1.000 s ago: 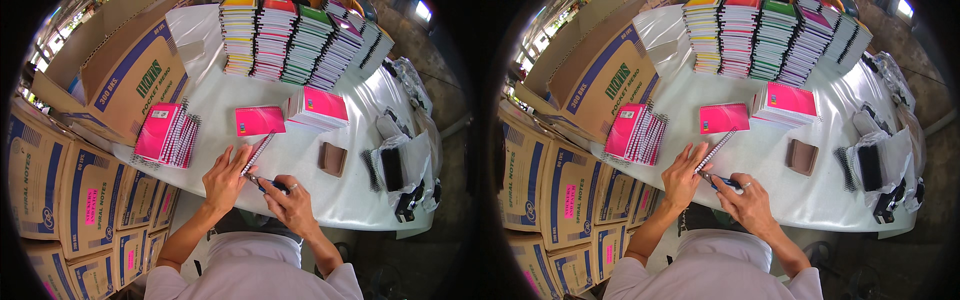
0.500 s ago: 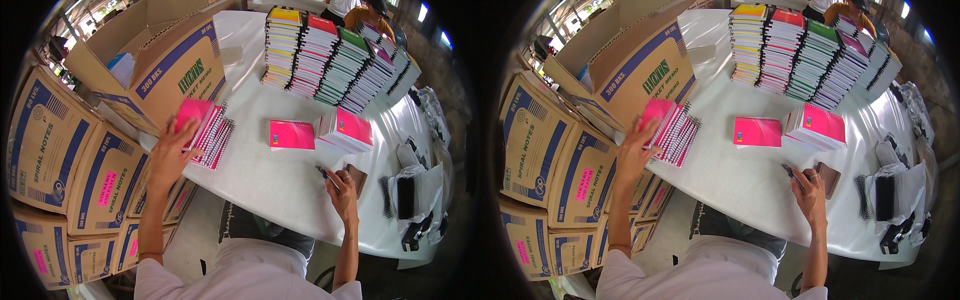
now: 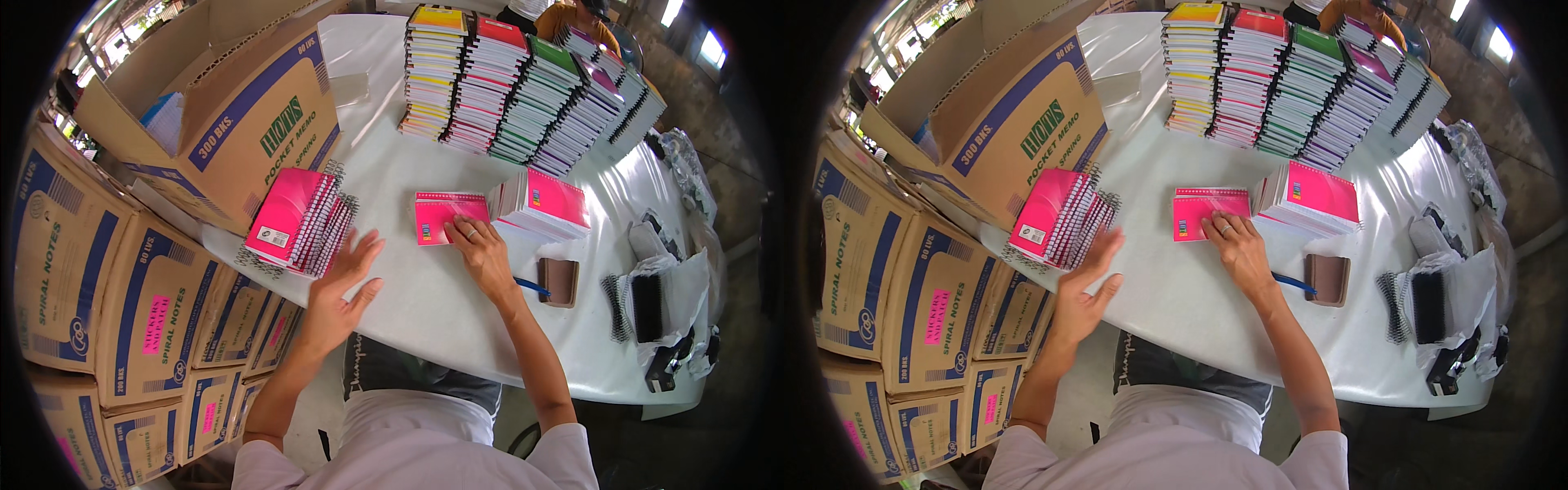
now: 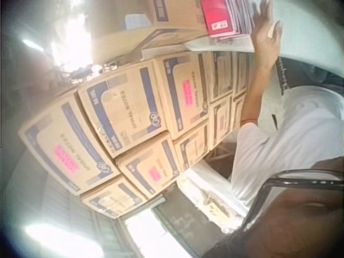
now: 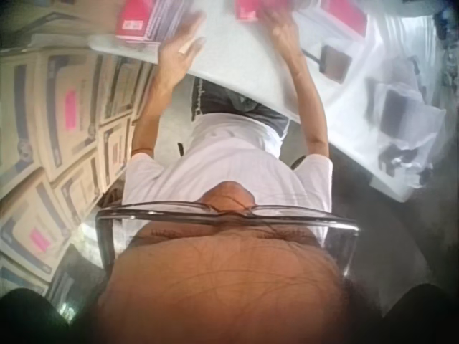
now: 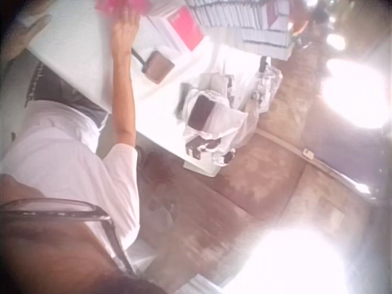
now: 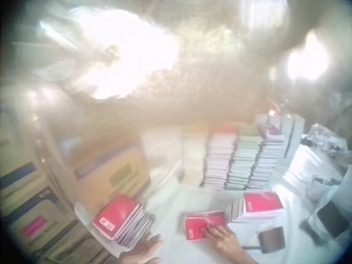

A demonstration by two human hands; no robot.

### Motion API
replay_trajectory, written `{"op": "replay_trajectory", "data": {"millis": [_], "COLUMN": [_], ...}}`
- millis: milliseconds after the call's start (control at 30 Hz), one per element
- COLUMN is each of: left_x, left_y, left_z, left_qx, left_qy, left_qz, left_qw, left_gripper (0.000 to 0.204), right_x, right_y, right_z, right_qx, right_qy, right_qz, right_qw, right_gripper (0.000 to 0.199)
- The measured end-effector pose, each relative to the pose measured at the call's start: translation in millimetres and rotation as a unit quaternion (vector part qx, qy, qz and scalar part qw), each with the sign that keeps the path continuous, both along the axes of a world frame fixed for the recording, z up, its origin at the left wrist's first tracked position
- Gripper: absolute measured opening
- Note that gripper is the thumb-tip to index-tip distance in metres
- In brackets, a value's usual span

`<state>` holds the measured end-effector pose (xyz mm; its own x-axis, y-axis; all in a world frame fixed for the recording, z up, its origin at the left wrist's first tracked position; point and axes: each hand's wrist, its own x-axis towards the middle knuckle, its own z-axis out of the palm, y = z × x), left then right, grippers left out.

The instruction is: The person threads wire coils into the punched holes of small notebooks and trims the ends of the coils using pliers.

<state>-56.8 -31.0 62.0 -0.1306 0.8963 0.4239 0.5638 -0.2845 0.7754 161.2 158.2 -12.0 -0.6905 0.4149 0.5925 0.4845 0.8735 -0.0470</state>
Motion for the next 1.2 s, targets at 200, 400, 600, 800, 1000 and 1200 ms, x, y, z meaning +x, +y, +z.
{"op": "replay_trajectory", "data": {"millis": [200, 400, 600, 800, 1000, 1200], "left_x": [25.6, 21.0, 16.5, 16.2, 22.8, 9.6], "left_y": [28.9, 37.2, 33.3, 32.8, 37.0, 63.6], "left_z": [-52.3, -61.9, -70.3, -76.5, -62.2, -44.7], "left_qx": [-0.176, -0.169, -0.21, -0.202, -0.227, -0.29], "left_qy": [-0.372, -0.391, -0.416, -0.438, -0.487, -0.731], "left_qz": [-0.037, -0.033, -0.017, -0.046, -0.059, -0.162], "left_qw": [0.911, 0.904, 0.885, 0.875, 0.842, 0.596], "left_gripper": [0.047, 0.049, 0.049, 0.05, 0.057, 0.061], "right_x": [2.1, 3.8, 3.3, 3.1, 6.7, 16.9], "right_y": [-0.5, 8.4, 11.9, 13.2, 22.1, -17.3], "right_z": [20.2, 27.1, 30.4, 34.0, 32.8, 39.1], "right_qx": [-0.103, -0.139, -0.156, -0.142, -0.115, 0.116], "right_qy": [0.027, 0.021, 0.013, 0.01, -0.042, -0.054], "right_qz": [0.012, 0.009, 0.014, 0.027, 0.021, 0.082], "right_qw": [0.994, 0.99, 0.988, 0.99, 0.992, 0.988], "right_gripper": [0.032, 0.026, 0.026, 0.024, 0.024, 0.031]}}
